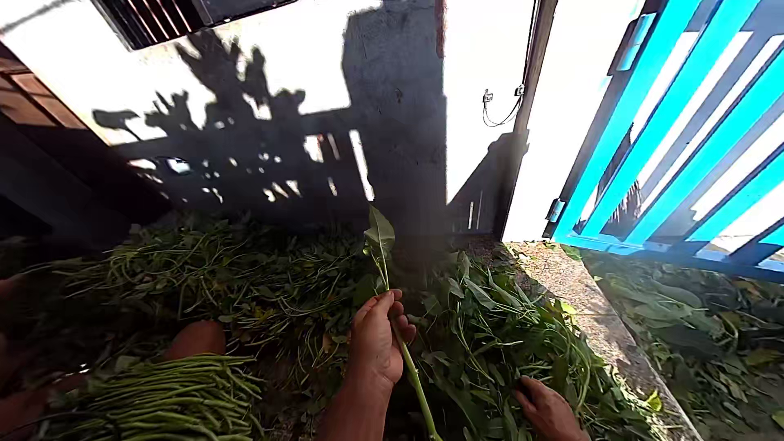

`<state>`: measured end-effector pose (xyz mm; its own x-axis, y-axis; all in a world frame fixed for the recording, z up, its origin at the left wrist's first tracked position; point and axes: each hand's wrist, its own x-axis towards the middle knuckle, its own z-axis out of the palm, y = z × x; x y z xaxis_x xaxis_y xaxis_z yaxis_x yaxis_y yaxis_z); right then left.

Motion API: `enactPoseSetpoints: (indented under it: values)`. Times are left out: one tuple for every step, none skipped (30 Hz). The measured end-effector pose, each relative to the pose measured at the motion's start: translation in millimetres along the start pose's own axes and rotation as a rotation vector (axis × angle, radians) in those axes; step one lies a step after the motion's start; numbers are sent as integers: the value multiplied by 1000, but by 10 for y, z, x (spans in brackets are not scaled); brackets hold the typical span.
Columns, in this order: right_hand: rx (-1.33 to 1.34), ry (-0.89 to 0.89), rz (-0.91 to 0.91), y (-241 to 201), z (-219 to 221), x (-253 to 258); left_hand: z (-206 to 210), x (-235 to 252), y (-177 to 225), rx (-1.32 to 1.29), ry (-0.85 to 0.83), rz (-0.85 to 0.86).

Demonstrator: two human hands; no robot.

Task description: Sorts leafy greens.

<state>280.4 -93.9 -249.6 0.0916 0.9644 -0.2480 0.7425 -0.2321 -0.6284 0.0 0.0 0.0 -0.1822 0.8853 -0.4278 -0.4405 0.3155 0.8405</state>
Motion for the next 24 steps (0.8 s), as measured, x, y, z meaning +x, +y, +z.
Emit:
enactPoseSetpoints:
  values:
    - [-16,15,-3,-36,97,161,12,-26,-3,-27,-3,-14]
    - [-32,44,-23,-84,207,321,15,-34,1,-34,-2,-21]
    - [-43,75,-46,-143,311,474,12,-33,11,-33,-1,-28]
    - [-54,89,-51,-210,397,613,3,-27,19,-29,1,-34]
    - [-62,79,-28,-280,469,731,-13,-23,24,-26,1,-37]
    - [-64,50,19,-353,518,834,-30,-16,27,-20,0,-33]
    - [-65,23,73,-416,560,932,-51,-2,31,-12,1,-24]
    - [-68,7,124,-461,599,1017,-74,10,35,-6,7,-15]
    - [-70,-3,167,-498,624,1075,-99,17,41,1,12,-10]
    - [-56,-5,195,-533,636,1102,-130,21,48,7,15,-7]
    - [-21,14,205,-585,632,1088,-163,22,59,11,17,-3]
    - [36,81,190,-672,609,1016,-193,23,72,13,19,1]
    - [103,208,139,-786,578,888,-218,22,88,12,20,5]
    - [194,376,42,-916,535,725,-233,24,108,10,20,11]
    - [306,534,-73,-1032,491,554,-240,30,127,8,23,20]
    - [420,608,-158,-1111,445,398,-246,32,148,5,27,24]
    - [524,586,-183,-1138,410,271,-253,33,167,2,33,25]
    - [631,494,-122,-1123,389,187,-264,28,177,-1,37,23]
    - [749,357,3,-1082,359,151,-276,17,175,-8,39,23]
    - [832,257,103,-1043,324,135,-287,-3,166,-14,40,23]
    - [863,250,119,-1067,284,105,-289,-22,168,-18,37,26]
    - [887,319,61,-1180,224,38,-281,-26,184,-15,32,32]
    - [926,401,-38,-1342,149,-88,-278,-29,196,-12,29,36]
    - [963,480,-153,-1503,91,-247,-285,-38,191,-9,28,34]
